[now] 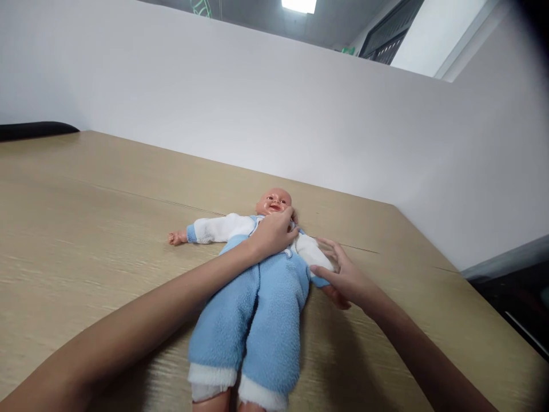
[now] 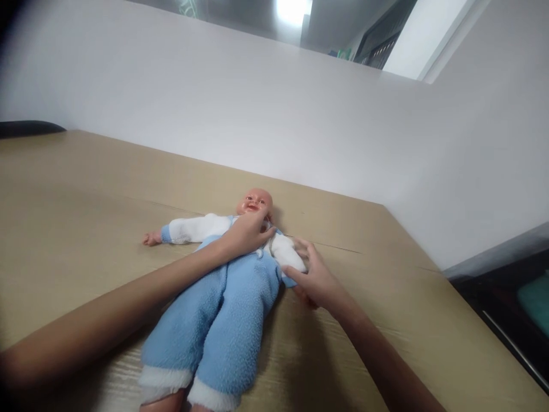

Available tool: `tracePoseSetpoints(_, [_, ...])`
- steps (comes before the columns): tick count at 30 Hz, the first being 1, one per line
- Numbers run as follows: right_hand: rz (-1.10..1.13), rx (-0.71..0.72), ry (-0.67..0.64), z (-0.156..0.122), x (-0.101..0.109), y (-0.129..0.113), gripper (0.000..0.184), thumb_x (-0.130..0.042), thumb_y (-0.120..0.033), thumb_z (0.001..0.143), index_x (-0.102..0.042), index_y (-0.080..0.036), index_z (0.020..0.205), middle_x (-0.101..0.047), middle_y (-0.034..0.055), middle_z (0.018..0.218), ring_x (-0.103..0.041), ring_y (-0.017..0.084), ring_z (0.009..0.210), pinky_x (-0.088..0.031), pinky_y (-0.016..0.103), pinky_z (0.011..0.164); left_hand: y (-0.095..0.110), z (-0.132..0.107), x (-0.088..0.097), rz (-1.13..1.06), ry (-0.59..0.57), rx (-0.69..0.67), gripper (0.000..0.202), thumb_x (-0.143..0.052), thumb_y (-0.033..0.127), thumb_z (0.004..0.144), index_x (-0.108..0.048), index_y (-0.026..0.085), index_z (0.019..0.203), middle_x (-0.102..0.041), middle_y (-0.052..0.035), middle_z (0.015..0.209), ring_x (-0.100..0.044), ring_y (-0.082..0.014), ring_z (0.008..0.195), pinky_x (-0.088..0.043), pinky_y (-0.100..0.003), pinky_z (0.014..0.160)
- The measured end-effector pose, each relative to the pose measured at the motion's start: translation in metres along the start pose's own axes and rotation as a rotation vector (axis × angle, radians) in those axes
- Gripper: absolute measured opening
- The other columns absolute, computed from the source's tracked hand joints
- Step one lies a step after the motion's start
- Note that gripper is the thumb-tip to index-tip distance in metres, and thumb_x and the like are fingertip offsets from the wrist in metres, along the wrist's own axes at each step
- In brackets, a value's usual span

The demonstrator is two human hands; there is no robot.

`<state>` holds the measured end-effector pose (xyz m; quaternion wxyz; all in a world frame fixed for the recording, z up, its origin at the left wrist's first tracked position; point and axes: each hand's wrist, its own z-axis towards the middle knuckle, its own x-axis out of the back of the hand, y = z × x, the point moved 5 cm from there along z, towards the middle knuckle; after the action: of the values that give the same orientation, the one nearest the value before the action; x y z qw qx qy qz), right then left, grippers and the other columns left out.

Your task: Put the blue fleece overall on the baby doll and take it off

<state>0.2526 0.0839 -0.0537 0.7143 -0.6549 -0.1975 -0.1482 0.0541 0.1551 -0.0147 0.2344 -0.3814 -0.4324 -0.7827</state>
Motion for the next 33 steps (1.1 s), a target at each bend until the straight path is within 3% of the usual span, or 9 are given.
tracePoseSetpoints(2, [-0.058, -0.074, -0.049, -0.012, 0.008, 0.004, 0.061, -0.074, -0.041, 0.083, -0.058, -0.025, 0.139, -0.073, 0.0133, 0.133, -0.077, 0.029, 0.101, -0.064, 0.041, 0.080, 0.001, -0.001, 0.000, 0.027, -0.028, 0.000, 0.020, -0.066, 0.033, 0.096, -0.065, 0.019, 0.111, -0.078, -0.0099, 0.101, -0.074, -0.0305, 0.100, -0.049, -0.035, 0.073])
tracePoseSetpoints(7, [-0.349, 0.031, -0.011, -0.030, 0.033, 0.010, 0.042, -0.068, -0.043, 0.088, -0.066, -0.026, 0.126, -0.077, 0.0056, 0.110, -0.072, 0.027, 0.092, -0.059, 0.039, 0.081, 0.001, -0.002, 0.000, 0.113, -0.037, -0.001, 0.020, -0.063, 0.033, 0.099, -0.069, 0.016, 0.108, -0.079, -0.0129, 0.107, -0.074, -0.0315, 0.103, -0.049, -0.036, 0.075])
tracePoseSetpoints(12, [-0.274, 0.064, -0.028, -0.031, 0.042, 0.028, 0.042, -0.069, -0.049, 0.091, -0.066, -0.023, 0.123, -0.076, 0.0081, 0.111, -0.074, 0.028, 0.094, -0.062, 0.040, 0.083, -0.001, -0.001, -0.003, 0.126, -0.002, 0.032, 0.019, -0.061, 0.031, 0.101, -0.067, 0.017, 0.112, -0.079, -0.0115, 0.106, -0.074, -0.0297, 0.101, -0.049, -0.036, 0.072])
tracePoseSetpoints(17, [-0.288, 0.135, 0.212, -0.025, 0.056, 0.046, 0.067, -0.079, -0.056, 0.084, -0.058, -0.023, 0.138, -0.064, 0.0159, 0.142, -0.074, 0.033, 0.109, -0.063, 0.049, 0.093, 0.003, -0.002, -0.001, 0.134, 0.008, 0.036, 0.022, -0.063, 0.034, 0.101, -0.063, 0.017, 0.114, -0.078, -0.0109, 0.102, -0.073, -0.0294, 0.094, -0.048, -0.037, 0.070])
tracePoseSetpoints(21, [-0.371, 0.170, 0.411, -0.033, 0.060, 0.044, 0.069, -0.076, -0.062, 0.084, -0.059, -0.020, 0.138, -0.061, 0.0198, 0.140, -0.068, 0.038, 0.119, -0.058, 0.060, 0.102, 0.013, -0.010, 0.013, 0.198, 0.116, -0.069, 0.026, -0.060, 0.038, 0.104, -0.062, 0.014, 0.113, -0.074, -0.0142, 0.112, -0.066, -0.0342, 0.113, -0.048, -0.046, 0.095])
tracePoseSetpoints(24, [-0.514, 0.354, 0.475, -0.049, 0.043, 0.015, 0.050, -0.067, -0.052, 0.094, -0.061, -0.023, 0.134, -0.066, 0.0161, 0.131, -0.060, 0.039, 0.129, -0.047, 0.066, 0.113, 0.012, -0.031, 0.034, 0.201, 0.237, -0.143, 0.029, -0.058, 0.041, 0.105, -0.062, 0.015, 0.118, -0.067, -0.0158, 0.131, -0.056, -0.0367, 0.128, -0.041, -0.053, 0.107])
tracePoseSetpoints(27, [-0.360, 0.423, 0.290, -0.060, 0.008, -0.008, 0.035, -0.063, -0.041, 0.100, -0.060, -0.027, 0.132, -0.067, 0.0127, 0.131, -0.064, 0.032, 0.125, -0.052, 0.057, 0.110, -0.005, -0.063, 0.052, 0.062, 0.273, -0.188, 0.026, -0.053, 0.039, 0.107, -0.061, 0.019, 0.121, -0.066, -0.0113, 0.128, -0.055, -0.0315, 0.125, -0.040, -0.049, 0.109])
tracePoseSetpoints(30, [-0.060, 0.329, 0.052, -0.059, -0.027, -0.014, 0.037, -0.064, -0.042, 0.102, -0.058, -0.028, 0.135, -0.065, 0.0108, 0.138, -0.066, 0.027, 0.127, -0.054, 0.048, 0.112, -0.037, -0.092, 0.061, -0.138, 0.269, -0.098, 0.025, -0.050, 0.040, 0.108, -0.060, 0.019, 0.117, -0.066, -0.0081, 0.117, -0.059, -0.0263, 0.112, -0.044, -0.043, 0.103])
tracePoseSetpoints(33, [0.132, 0.216, 0.007, -0.042, -0.044, -0.008, 0.039, -0.060, -0.051, 0.103, -0.060, -0.026, 0.132, -0.069, 0.0099, 0.134, -0.066, 0.026, 0.126, -0.053, 0.045, 0.113, -0.067, -0.111, 0.059, -0.302, 0.167, 0.066, 0.033, -0.048, 0.050, 0.108, -0.057, 0.019, 0.115, -0.065, -0.0059, 0.108, -0.062, -0.0241, 0.100, -0.048, -0.039, 0.093])
